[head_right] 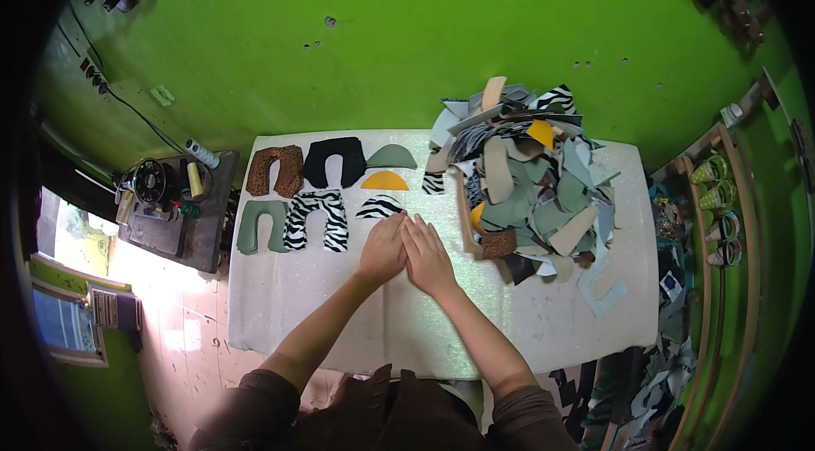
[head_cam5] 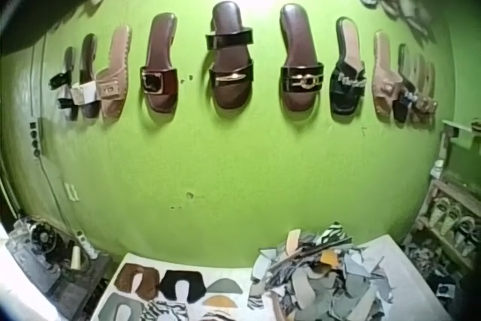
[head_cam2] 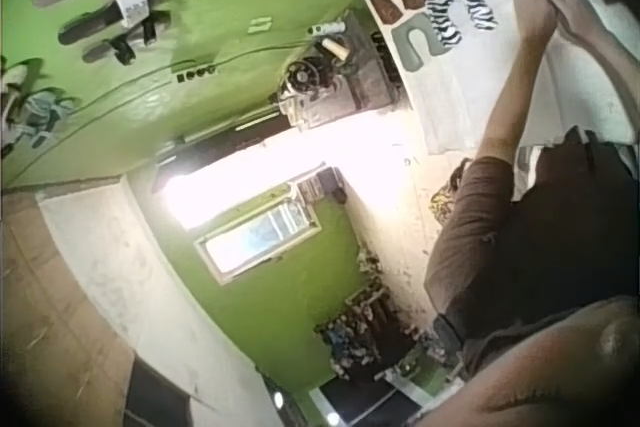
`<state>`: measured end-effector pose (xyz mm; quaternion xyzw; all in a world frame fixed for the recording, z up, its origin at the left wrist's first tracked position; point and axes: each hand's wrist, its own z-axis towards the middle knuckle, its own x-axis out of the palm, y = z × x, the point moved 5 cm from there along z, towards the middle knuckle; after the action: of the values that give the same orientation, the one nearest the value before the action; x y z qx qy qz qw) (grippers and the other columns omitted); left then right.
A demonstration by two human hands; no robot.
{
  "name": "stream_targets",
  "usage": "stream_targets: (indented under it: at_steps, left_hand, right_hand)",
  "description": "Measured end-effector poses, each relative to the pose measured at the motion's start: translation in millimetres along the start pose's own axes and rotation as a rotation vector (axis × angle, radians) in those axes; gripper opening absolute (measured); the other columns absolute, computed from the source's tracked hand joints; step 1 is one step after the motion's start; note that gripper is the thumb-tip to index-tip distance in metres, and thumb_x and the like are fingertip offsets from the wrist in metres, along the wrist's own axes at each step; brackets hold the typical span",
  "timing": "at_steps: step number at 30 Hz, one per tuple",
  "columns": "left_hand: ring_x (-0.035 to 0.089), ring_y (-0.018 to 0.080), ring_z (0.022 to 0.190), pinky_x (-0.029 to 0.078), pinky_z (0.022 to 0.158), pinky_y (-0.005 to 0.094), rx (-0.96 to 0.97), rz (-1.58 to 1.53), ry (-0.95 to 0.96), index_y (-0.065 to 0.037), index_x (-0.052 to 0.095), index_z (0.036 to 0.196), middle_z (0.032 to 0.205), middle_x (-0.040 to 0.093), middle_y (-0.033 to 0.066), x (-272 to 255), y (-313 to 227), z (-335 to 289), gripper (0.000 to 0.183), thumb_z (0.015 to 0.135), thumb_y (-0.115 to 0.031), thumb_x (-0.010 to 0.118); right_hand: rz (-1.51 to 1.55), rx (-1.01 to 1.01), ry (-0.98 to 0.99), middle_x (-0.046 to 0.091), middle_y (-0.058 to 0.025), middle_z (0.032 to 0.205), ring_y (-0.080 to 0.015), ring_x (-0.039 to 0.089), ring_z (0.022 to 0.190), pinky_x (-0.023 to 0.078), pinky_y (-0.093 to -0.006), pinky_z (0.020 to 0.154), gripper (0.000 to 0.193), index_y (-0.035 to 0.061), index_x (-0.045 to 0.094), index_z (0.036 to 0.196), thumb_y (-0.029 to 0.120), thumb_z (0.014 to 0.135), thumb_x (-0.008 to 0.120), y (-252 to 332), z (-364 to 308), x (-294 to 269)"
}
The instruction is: Sorting and arranging cut shoe upper components with various patterns on a workbench.
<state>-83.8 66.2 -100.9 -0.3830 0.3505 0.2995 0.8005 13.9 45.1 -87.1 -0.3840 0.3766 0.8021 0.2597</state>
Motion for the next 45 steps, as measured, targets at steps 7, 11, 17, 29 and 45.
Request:
stream_targets:
  at_steps: [7,11,17,29,45]
  left_hand:
    - [0.053,0.0297,0.085,0.04,0.076,0.0398,0.026,-0.213,0.062,0.0,0.055,0.092,0.09,0.056,0.0138,7,-86,46,0.023,0.072,-0.011,0.054]
    - [0.054,0.0298,0.084,0.04,0.075,0.0411,0.07,-0.207,-0.078,-0.001,0.055,0.09,0.086,0.058,0.0135,14,-132,58,0.022,0.07,-0.011,0.056]
    - [0.061,0.0276,0.072,0.047,0.069,0.0344,-0.221,-0.357,0.14,0.002,0.058,0.097,0.075,0.062,0.0169,26,-140,67,0.032,0.07,-0.015,0.065]
    - [0.057,0.0094,0.08,0.046,0.072,0.0227,-0.485,-1.082,0.158,0.003,0.055,0.103,0.089,0.061,0.0049,-19,-162,90,0.027,0.08,-0.01,0.062]
    - [0.056,0.0142,0.087,0.048,0.074,0.0266,-0.538,-0.903,0.043,-0.001,0.041,0.115,0.108,0.051,0.0107,-5,-150,29,0.044,0.078,-0.007,0.062]
  right_hand:
    - [-0.037,0.062,-0.25,0.047,-0.0158,0.125,-0.0382,0.041,0.117,0.035,-0.0429,0.096,0.041,0.003,0.055,0.112,-0.001,0.072,0.05,-26,-15,-102]
    - [-0.04,0.196,-0.309,0.046,-0.017,0.124,-0.0375,0.04,0.118,0.033,-0.0445,0.097,0.039,0.0038,0.055,0.112,-0.001,0.074,0.046,-59,-45,-130]
    - [0.097,0.206,-0.17,0.046,-0.0153,0.122,-0.0339,0.043,0.112,0.036,-0.0405,0.095,0.041,0.0027,0.052,0.114,-0.001,0.073,0.051,-99,-71,-144]
    - [0.161,0.252,-0.213,0.06,-0.0077,0.095,-0.0296,0.053,0.092,0.042,-0.0363,0.081,0.028,0.0082,0.059,0.102,0.009,0.074,0.061,-106,-43,-168]
    - [1.338,0.779,-0.043,0.059,0.0011,0.074,-0.0036,0.054,0.062,0.045,-0.0164,0.049,0.024,0.0057,0.057,0.089,0.027,0.082,0.063,-79,-45,-140]
